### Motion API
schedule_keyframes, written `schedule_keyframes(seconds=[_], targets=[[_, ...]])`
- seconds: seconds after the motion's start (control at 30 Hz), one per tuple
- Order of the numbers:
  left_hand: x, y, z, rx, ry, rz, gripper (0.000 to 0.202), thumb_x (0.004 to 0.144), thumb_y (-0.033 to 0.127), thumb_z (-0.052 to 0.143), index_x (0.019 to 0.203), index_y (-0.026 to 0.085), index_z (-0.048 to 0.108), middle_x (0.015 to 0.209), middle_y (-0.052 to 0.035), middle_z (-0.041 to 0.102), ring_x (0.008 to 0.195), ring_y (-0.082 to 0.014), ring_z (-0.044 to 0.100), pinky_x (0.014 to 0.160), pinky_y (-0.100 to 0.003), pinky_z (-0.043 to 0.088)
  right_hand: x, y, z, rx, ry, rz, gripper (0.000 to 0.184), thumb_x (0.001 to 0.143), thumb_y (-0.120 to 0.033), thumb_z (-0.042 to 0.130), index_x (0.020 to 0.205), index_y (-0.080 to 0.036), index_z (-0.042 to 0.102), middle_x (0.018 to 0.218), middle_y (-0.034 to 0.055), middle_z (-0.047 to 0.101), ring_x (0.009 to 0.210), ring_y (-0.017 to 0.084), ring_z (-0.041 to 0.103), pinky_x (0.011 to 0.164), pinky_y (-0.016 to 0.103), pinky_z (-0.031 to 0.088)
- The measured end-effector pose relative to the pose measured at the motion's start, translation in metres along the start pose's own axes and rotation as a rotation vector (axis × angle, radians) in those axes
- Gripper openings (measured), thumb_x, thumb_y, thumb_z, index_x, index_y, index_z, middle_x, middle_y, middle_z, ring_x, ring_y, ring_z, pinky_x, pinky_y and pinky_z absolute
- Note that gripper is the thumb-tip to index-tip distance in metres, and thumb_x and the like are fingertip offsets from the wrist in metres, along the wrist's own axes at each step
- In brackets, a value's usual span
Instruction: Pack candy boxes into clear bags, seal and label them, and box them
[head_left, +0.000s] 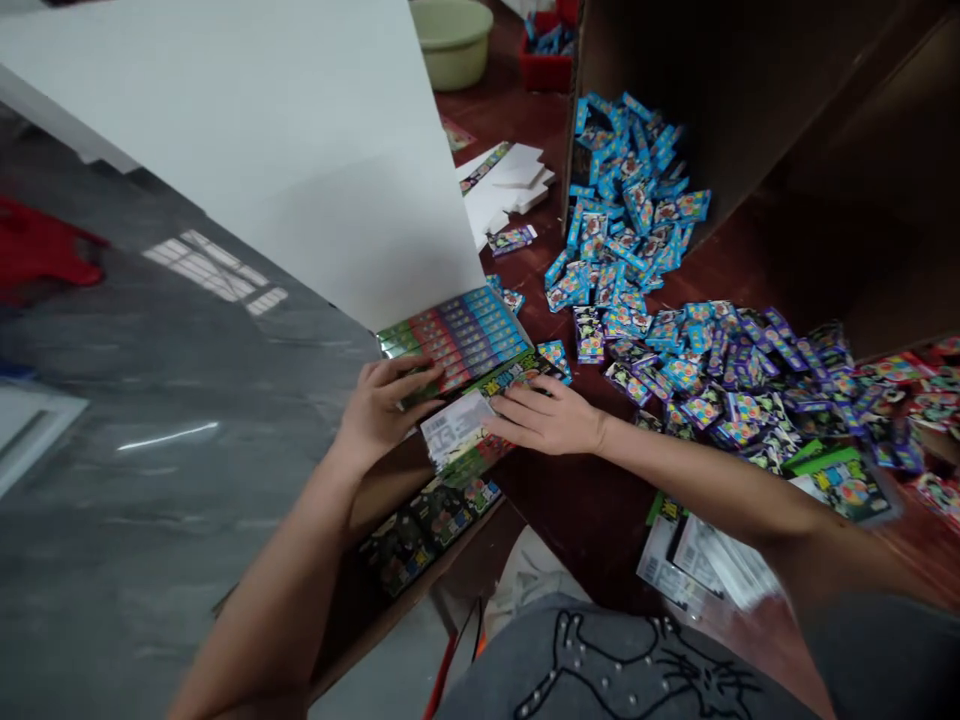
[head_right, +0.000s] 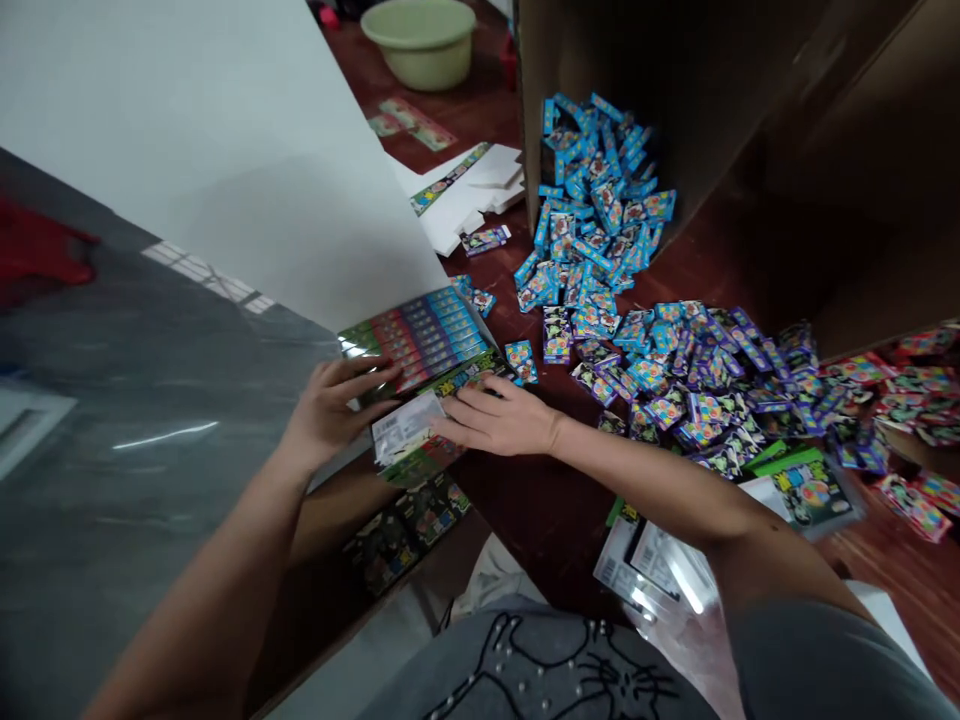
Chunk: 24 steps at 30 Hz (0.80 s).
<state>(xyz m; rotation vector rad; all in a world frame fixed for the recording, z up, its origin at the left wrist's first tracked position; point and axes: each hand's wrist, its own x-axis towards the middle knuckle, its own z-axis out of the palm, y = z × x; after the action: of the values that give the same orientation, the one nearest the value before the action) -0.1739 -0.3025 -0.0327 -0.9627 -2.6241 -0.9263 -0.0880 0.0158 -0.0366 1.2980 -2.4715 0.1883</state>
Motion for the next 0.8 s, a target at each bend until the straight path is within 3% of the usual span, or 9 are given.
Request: schedule_keyframes(seconds=[0.1, 0.2, 0.33, 0.43, 0.5, 0.57, 0.7, 0.8], targets=[[0.004, -0.003, -0.010, -0.089, -0.063, -0.060, 0.047, 0.094, 0.070, 0.070, 0.114, 0.030, 0.085, 0.134, -0.0101, 0.078, 0.123, -0.0330, 0.070, 0.115, -0.060, 0.051, 0.006, -0.005, -0.005, -0.026, 0.052, -0.018, 0.043, 0.112, -0.020, 0.047, 0.154, -0.025, 0.056, 0.146, 0.0075, 0.073, 0.131, 0.023, 0.065, 0.107, 0.043, 0.049], [0.004, 0.006, -0.016, -0.189, -0.054, -0.154, 0.047, 0.099, 0.068, 0.065, 0.115, 0.029, 0.085, 0.134, -0.0097, 0.078, 0.128, -0.0328, 0.070, 0.117, -0.056, 0.053, 0.031, 0.002, -0.018, 0.053, -0.066, 0.033, 0.051, 0.106, -0.031, 0.065, 0.154, -0.017, 0.054, 0.143, 0.0139, 0.072, 0.128, 0.029, 0.064, 0.104, 0.044, 0.047], [-0.018, 0.035, -0.011, -0.291, 0.232, -0.234, 0.048, 0.112, 0.057, 0.045, 0.134, 0.028, 0.078, 0.150, -0.0092, 0.070, 0.141, -0.0288, 0.064, 0.125, -0.053, 0.047, 0.063, 0.021, -0.032, 0.187, -0.298, 0.084, 0.081, 0.089, -0.048, 0.088, 0.155, -0.017, 0.053, 0.140, 0.0167, 0.071, 0.130, 0.035, 0.064, 0.109, 0.048, 0.048], [-0.045, 0.056, 0.005, -0.279, 0.363, -0.223, 0.057, 0.112, 0.061, 0.041, 0.161, 0.036, 0.054, 0.174, -0.0084, 0.044, 0.161, -0.0313, 0.042, 0.132, -0.058, 0.036, 0.059, 0.022, -0.032, 0.191, -0.253, 0.145, 0.091, 0.086, -0.048, 0.091, 0.161, -0.022, 0.047, 0.159, 0.0176, 0.059, 0.149, 0.040, 0.053, 0.125, 0.057, 0.039], [-0.060, 0.065, 0.021, -0.253, 0.335, -0.234, 0.068, 0.110, 0.062, 0.045, 0.173, 0.041, 0.029, 0.184, -0.0067, 0.021, 0.170, -0.0323, 0.023, 0.135, -0.061, 0.028, 0.046, 0.015, -0.026, 0.176, -0.135, 0.223, 0.097, 0.087, -0.052, 0.088, 0.167, -0.028, 0.039, 0.175, 0.0156, 0.042, 0.163, 0.044, 0.035, 0.134, 0.067, 0.022], [-0.067, 0.071, 0.038, -0.209, 0.282, -0.293, 0.073, 0.112, 0.056, 0.043, 0.176, 0.040, 0.014, 0.187, -0.0069, 0.008, 0.172, -0.0312, 0.009, 0.137, -0.063, 0.019, 0.035, 0.008, -0.017, 0.190, -0.072, 0.304, 0.096, 0.094, -0.062, 0.077, 0.171, -0.030, 0.031, 0.180, 0.0143, 0.033, 0.167, 0.043, 0.027, 0.136, 0.072, 0.012], [-0.067, 0.076, 0.060, -0.041, 0.235, -0.475, 0.065, 0.113, 0.049, 0.038, 0.175, 0.031, 0.026, 0.184, -0.0157, 0.016, 0.172, -0.0384, 0.007, 0.131, -0.080, 0.005, 0.033, 0.004, -0.002, 0.268, -0.139, 0.390, 0.090, 0.100, -0.077, 0.056, 0.171, -0.026, 0.034, 0.180, 0.0131, 0.034, 0.168, 0.038, 0.029, 0.139, 0.064, 0.013], [-0.058, 0.070, 0.049, 0.060, 0.178, -0.484, 0.065, 0.109, 0.060, 0.045, 0.165, 0.027, 0.047, 0.182, -0.0208, 0.020, 0.170, -0.0479, 0.011, 0.121, -0.091, -0.004, 0.040, 0.014, -0.002, 0.358, -0.239, 0.395, 0.095, 0.097, -0.084, 0.053, 0.170, -0.024, 0.041, 0.181, 0.0118, 0.031, 0.170, 0.038, 0.022, 0.141, 0.062, 0.005]])
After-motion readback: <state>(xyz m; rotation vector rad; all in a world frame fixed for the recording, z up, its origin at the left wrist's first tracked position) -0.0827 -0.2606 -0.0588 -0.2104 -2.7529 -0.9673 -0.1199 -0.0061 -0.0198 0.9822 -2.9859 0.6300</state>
